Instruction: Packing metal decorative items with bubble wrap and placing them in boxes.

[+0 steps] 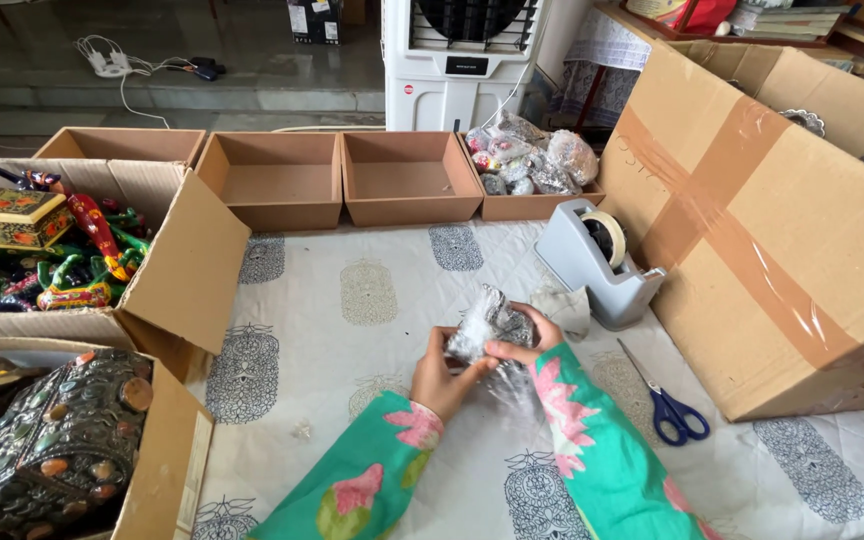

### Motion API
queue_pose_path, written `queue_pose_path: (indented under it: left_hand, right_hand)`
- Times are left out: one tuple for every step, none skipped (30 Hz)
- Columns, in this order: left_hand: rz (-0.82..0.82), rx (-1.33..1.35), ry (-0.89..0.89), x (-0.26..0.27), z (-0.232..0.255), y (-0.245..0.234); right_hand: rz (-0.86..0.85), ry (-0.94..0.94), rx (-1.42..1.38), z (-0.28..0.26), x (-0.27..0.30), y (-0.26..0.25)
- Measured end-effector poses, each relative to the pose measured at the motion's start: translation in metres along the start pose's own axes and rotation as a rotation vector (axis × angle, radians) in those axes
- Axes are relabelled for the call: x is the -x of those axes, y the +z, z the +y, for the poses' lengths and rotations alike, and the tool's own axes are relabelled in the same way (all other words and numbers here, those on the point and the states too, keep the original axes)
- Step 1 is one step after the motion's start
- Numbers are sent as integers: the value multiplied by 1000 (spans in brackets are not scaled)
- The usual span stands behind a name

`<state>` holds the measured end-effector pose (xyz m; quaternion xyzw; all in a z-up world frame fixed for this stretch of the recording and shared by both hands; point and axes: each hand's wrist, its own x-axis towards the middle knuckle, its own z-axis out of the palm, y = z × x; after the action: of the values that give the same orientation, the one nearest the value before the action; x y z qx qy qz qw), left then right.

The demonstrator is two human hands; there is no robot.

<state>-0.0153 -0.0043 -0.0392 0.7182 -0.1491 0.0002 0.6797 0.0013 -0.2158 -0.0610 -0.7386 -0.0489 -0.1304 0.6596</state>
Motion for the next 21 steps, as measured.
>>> queue_pose_path:
  left_hand:
    - [-42,-85,-53,3,11,-1]
    - [-84,-171,-105,6,23,-2]
    - [-84,-173,-104,4,21,-5]
    - [-144,-234,-57,1,21,-8]
    - [-204,-295,-10,-2,20,-10]
    - [-207,-300,-12,-11,6,-15]
    - [-249,-288,170,-19,-8,-21]
    - [-295,-276,352,-28,-21,-27]
    - [-300,-283,352,-30,-16,-32]
    - [-350,-241,373,-34,-11,-36]
    - [-400,-199,393,-38,-6,-40]
    - [-402,-205,394,-35,8,-44]
    - [-453,-213,254,-33,22,-48]
    - [-501,-219,115,-31,36,-52]
    - [-500,-223,117,-30,47,-54]
    - [-491,-306,156,-27,56,-55]
    - [-481,-390,195,-24,66,-56]
    - [-481,-390,194,-24,63,-56]
    - [-450,-473,376,-25,59,-56]
    - [-418,-552,560,-26,56,-55]
    - [-418,-551,560,-24,59,-54]
  right_hand:
    - [-14,-4,53,-19,4,0]
    - [-28,-10,105,-37,8,1]
    - [-27,-11,103,-37,8,-2]
    - [-40,-46,125,-37,7,-5]
    - [-53,-81,147,-37,6,-9]
    - [-49,-80,141,-43,8,-9]
    - [-67,-98,142,-49,9,-10]
    - [-83,-118,142,-54,10,-10]
    - [-79,-119,135,-63,15,-5]
    - [-89,-90,217,-72,19,-2]
    - [-98,-59,299,-81,22,2]
    - [-96,-62,294,-82,26,7]
    - [-108,-87,395,-83,29,13]
    - [-122,-113,499,-84,31,18]
    - [-121,-117,497,-87,32,24]
    - [-108,-155,593,-91,35,29]
    - [-93,-194,688,-94,38,35]
    - [-94,-194,688,-90,37,36]
    - [-68,-268,715,-87,36,36]
    - [-42,-341,745,-83,35,36]
    - [-43,-341,746,-78,36,38]
